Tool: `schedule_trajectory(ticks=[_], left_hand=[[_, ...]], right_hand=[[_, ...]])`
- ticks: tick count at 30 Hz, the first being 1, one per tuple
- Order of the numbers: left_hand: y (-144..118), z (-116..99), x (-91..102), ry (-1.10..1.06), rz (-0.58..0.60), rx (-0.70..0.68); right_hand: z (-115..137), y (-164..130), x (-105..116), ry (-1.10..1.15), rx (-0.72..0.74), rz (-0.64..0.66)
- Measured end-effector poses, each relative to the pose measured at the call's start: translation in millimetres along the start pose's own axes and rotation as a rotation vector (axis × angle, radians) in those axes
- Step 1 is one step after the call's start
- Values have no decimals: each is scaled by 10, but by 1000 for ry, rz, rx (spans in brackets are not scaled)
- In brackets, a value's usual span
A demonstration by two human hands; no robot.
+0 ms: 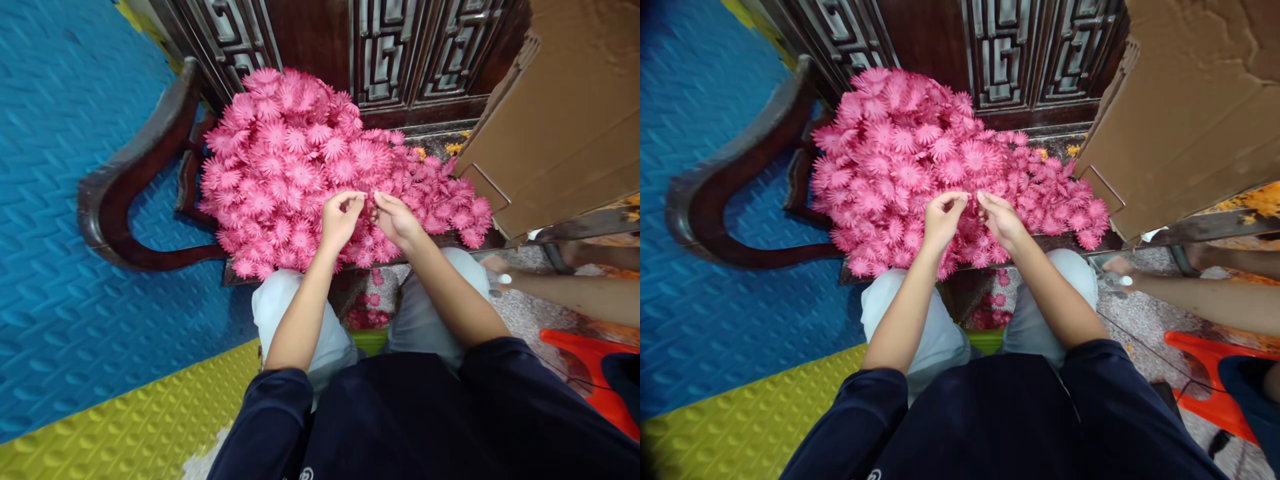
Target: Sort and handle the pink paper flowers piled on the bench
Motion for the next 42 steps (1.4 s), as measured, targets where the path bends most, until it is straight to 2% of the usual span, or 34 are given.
schedule_trajectory(ticks=[8, 13, 19, 23, 28, 36, 42], left_hand=[[-14, -71, -1, 92, -1, -8], [-25, -138, 38, 115, -32, -64], [-25, -151, -39, 80, 54, -79], [-15, -135, 14, 94, 8, -67], [-11, -163, 59, 73, -16, -93], [25, -107, 31, -81, 72, -61], [28, -179, 2, -7, 139, -128]], right_hand=[[45, -9, -16, -17, 40, 25], [15, 1, -4, 11, 32, 24], [23, -11, -53, -24, 39, 40], [34, -13, -11, -52, 36, 8], [45, -15, -26, 7, 37, 29], [17, 3, 41, 35, 0, -12], [-11, 7, 75, 93, -32, -54]])
Point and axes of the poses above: each hand's wrist, its own y-axis towards the middle knuckle, its own x-axis out of the back of the hand, z = x × y, the point moved 10 cm from there along y, towards the middle knuckle, and after that the axes turned 1 degree about -y, right-handed, at the moved point
